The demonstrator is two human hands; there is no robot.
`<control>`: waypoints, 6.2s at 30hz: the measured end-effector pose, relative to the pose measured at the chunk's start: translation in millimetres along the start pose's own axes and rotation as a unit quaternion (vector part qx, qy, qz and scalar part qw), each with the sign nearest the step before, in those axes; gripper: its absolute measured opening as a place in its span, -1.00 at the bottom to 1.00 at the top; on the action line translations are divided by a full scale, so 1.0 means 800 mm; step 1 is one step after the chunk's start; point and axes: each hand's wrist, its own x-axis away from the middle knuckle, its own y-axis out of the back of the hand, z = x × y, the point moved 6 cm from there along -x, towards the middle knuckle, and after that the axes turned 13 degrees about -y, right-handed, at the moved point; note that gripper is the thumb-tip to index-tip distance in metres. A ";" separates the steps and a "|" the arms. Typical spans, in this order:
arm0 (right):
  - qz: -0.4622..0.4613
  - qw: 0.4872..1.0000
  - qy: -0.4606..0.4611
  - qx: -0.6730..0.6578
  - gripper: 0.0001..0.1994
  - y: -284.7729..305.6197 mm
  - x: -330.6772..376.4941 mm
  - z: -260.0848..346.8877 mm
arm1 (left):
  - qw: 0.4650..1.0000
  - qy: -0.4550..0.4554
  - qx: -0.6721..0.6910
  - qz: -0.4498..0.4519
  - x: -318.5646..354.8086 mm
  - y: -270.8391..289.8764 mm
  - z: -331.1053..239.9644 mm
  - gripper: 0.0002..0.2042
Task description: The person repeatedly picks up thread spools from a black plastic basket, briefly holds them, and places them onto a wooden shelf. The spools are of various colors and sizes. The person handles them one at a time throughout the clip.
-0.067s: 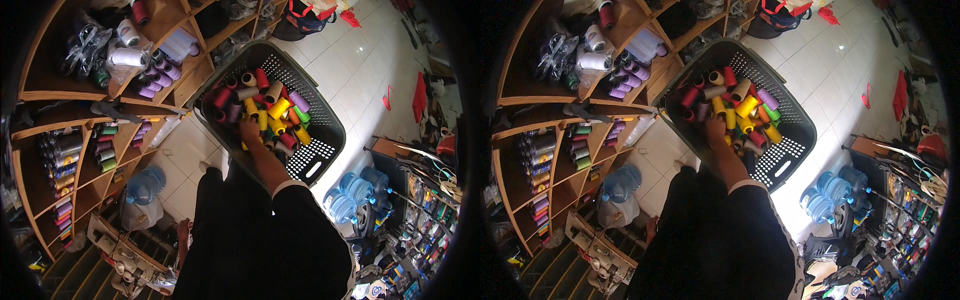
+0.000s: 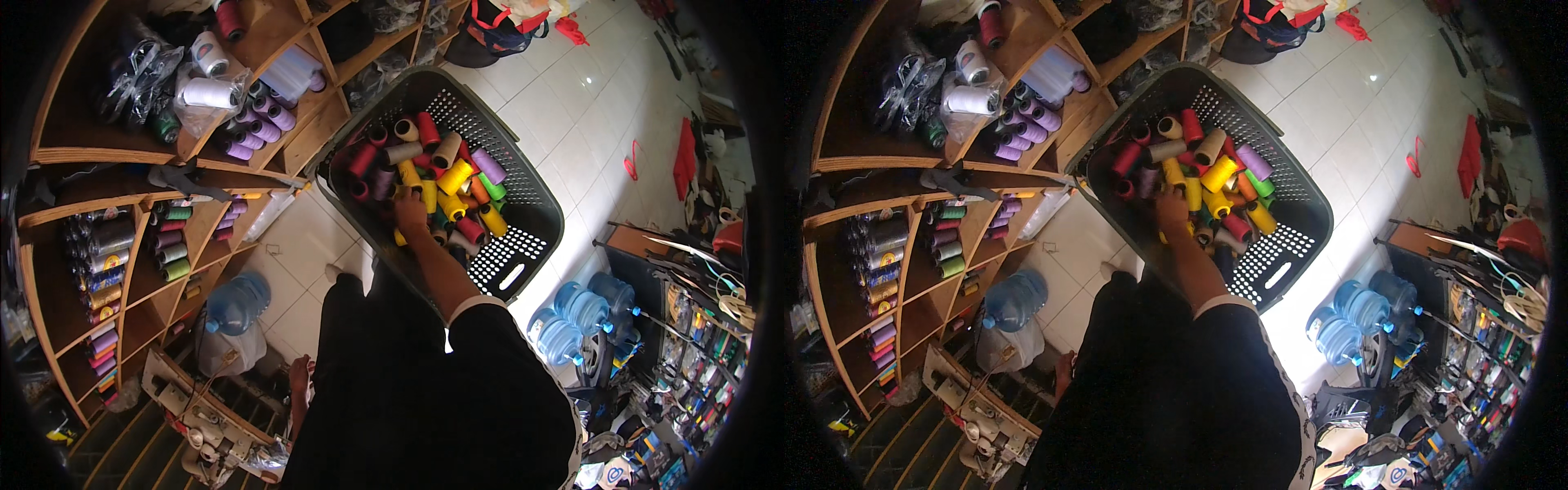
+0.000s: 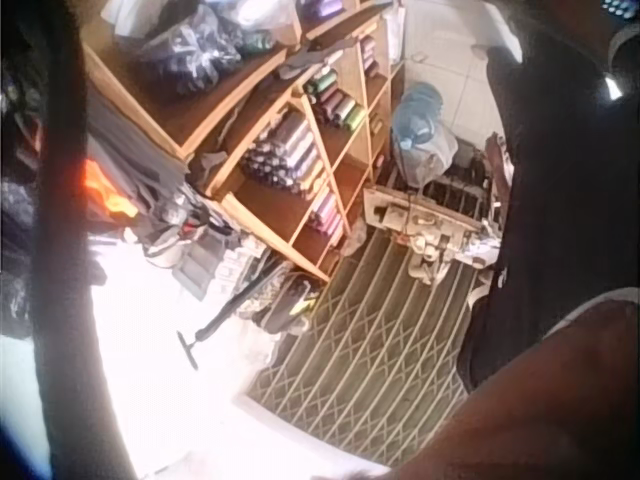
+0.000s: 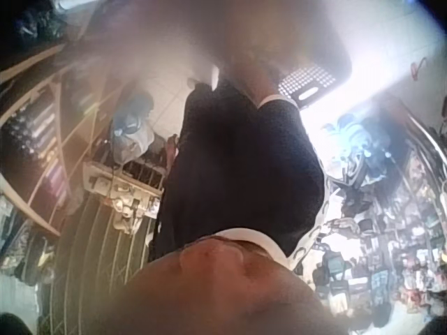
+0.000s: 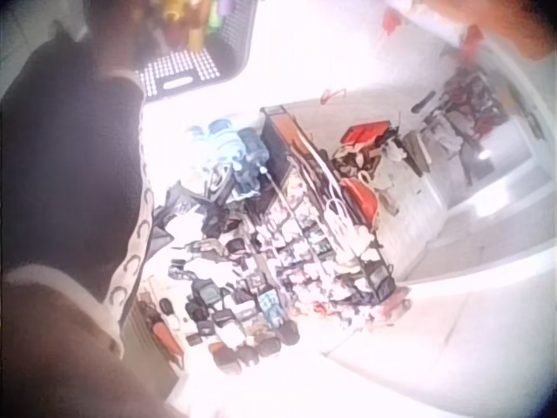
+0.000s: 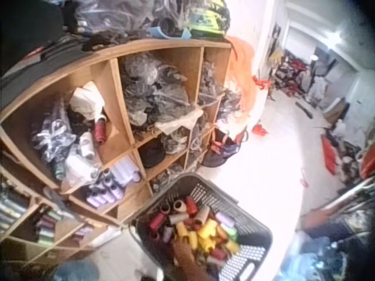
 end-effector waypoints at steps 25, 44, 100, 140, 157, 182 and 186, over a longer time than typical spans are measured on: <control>0.189 0.533 0.118 -0.816 -0.71 0.367 0.147 -0.009 | 0.826 -0.462 0.153 0.286 0.106 -0.161 -0.596 -0.53; -0.131 0.726 0.190 -0.648 -0.76 0.474 0.218 0.118 | 0.745 -0.617 0.231 -0.107 0.154 -0.087 -0.593 -0.45; 0.036 0.754 0.256 -0.604 -0.91 0.461 0.209 0.120 | 0.810 -0.571 0.094 -0.097 0.161 -0.073 -0.588 -0.08; 0.142 0.705 0.229 -0.656 -0.81 0.439 0.210 0.133 | 0.761 -0.427 0.463 0.157 0.149 -0.079 -0.565 -0.41; 0.379 0.643 0.263 -0.611 -0.61 0.372 0.217 0.223 | 0.805 -0.469 0.362 0.024 0.128 -0.008 -0.494 -0.58; 0.310 0.779 0.326 -0.437 -0.70 0.174 0.261 0.454 | 0.824 -0.391 0.340 -0.228 -0.059 0.162 -0.280 -0.52; 0.350 0.781 0.280 -0.435 -0.54 0.097 0.230 0.487 | 0.850 -0.379 0.208 -0.302 -0.149 0.183 -0.275 -0.53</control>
